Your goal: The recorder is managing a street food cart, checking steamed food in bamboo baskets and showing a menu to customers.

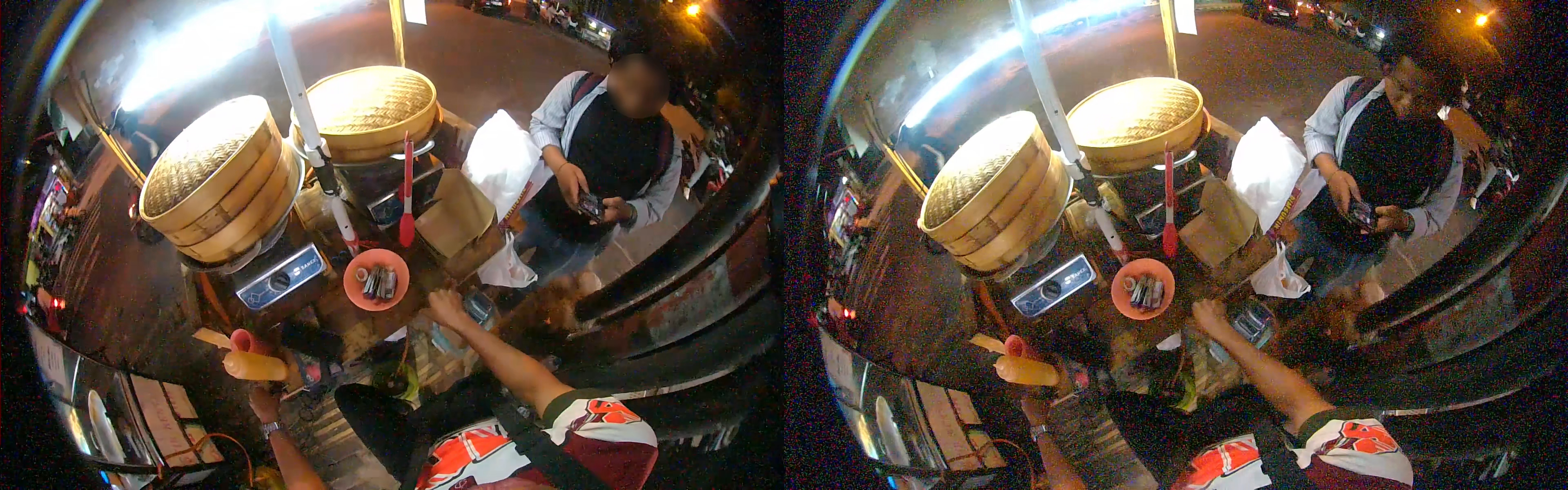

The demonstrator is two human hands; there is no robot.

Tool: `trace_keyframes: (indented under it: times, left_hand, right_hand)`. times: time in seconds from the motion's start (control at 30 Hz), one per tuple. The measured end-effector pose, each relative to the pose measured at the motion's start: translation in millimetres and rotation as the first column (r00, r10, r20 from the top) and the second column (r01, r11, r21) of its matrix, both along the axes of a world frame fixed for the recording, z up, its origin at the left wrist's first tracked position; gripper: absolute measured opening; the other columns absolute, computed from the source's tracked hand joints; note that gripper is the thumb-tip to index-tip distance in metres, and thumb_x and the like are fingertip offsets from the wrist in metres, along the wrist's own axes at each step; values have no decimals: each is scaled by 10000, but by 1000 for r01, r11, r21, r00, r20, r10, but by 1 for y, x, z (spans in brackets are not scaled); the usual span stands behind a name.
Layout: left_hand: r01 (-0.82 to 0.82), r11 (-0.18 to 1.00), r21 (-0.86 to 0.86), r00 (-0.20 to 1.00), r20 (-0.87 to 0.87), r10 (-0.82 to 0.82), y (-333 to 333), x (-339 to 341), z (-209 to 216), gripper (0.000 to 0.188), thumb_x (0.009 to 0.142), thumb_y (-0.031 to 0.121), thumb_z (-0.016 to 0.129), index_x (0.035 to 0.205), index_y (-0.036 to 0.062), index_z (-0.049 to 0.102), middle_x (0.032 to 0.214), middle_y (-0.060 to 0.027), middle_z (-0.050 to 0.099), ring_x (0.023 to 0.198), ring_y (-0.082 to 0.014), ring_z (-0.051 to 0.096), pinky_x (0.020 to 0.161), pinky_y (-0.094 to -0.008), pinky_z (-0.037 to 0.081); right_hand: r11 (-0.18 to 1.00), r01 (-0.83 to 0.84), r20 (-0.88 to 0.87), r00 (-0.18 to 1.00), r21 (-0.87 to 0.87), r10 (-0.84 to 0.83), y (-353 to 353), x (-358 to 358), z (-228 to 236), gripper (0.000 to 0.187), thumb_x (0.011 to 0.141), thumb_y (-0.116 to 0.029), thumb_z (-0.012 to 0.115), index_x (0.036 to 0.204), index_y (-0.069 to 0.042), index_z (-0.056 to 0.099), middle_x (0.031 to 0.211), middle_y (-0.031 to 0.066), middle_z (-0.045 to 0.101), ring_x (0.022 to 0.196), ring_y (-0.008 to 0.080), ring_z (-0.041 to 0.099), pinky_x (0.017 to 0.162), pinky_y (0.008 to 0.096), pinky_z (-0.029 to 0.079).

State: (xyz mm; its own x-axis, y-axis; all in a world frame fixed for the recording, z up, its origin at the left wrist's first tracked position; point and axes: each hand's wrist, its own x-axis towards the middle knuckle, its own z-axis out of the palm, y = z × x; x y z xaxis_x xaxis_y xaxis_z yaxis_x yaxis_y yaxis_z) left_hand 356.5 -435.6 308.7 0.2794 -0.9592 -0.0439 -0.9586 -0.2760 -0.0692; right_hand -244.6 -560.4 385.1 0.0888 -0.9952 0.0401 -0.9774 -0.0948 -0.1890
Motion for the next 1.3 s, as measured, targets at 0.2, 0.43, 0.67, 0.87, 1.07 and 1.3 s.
trace_keyframes:
  times: [0.2, 0.43, 0.67, 0.87, 1.07, 1.3]
  left_hand:
    - [-95, 927, -363, 873, -477, -97, -2, 43, -34, 739, 664, 517, 803, 1237, 101, 590, 1192, -125, 653, 1077, -290, 632, 892, -435, 519]
    - [-325, 911, -255, 925, -287, 249, 27, 59, -8, 453, 714, 479, 784, 1004, 148, 677, 877, -93, 701, 738, -300, 686, 600, -436, 555]
    - [63, 913, -402, 994, 110, -20, 25, 5, 14, 476, 748, 451, 763, 1047, 97, 660, 887, -136, 703, 797, -342, 704, 665, -465, 583]
    - [25, 981, -195, 999, 29, -19, 10, -15, 25, 278, 790, 286, 705, 944, 56, 678, 863, -131, 704, 787, -321, 709, 674, -422, 586]
    - [-89, 990, 112, 993, -61, 96, -7, -44, 52, 323, 708, 324, 760, 973, 149, 700, 870, -101, 690, 878, -275, 675, 698, -403, 570]
    - [-93, 994, 51, 996, -12, 94, 7, -47, 59, 363, 691, 308, 757, 1014, 155, 695, 1029, -109, 672, 839, -306, 683, 728, -423, 574]
  right_hand:
    - [999, -16, -40, 999, -31, 15, -2, 12, -4, 455, 740, -476, 736, 811, -29, 694, 851, 203, 695, 796, 394, 688, 686, 496, 558]
    - [993, -98, 37, 994, -59, 101, -6, 23, 0, 537, 778, -509, 715, 830, 25, 683, 830, 237, 689, 809, 395, 689, 707, 485, 551]
    - [997, -57, -55, 997, 58, 60, 1, 28, 16, 545, 752, -512, 741, 870, 17, 679, 865, 265, 683, 838, 423, 679, 722, 510, 544]
    - [998, -30, -69, 997, 51, 33, 0, 21, 10, 568, 722, -533, 759, 856, 13, 677, 859, 258, 685, 816, 433, 674, 720, 520, 538]
    - [999, -38, -54, 998, 20, 39, -5, 2, -14, 567, 717, -522, 763, 852, 20, 672, 869, 260, 682, 814, 444, 666, 722, 516, 532]
    - [998, -34, -52, 998, -58, 31, 0, 5, -8, 531, 755, -494, 745, 844, 21, 652, 893, 254, 676, 858, 439, 661, 724, 522, 524]
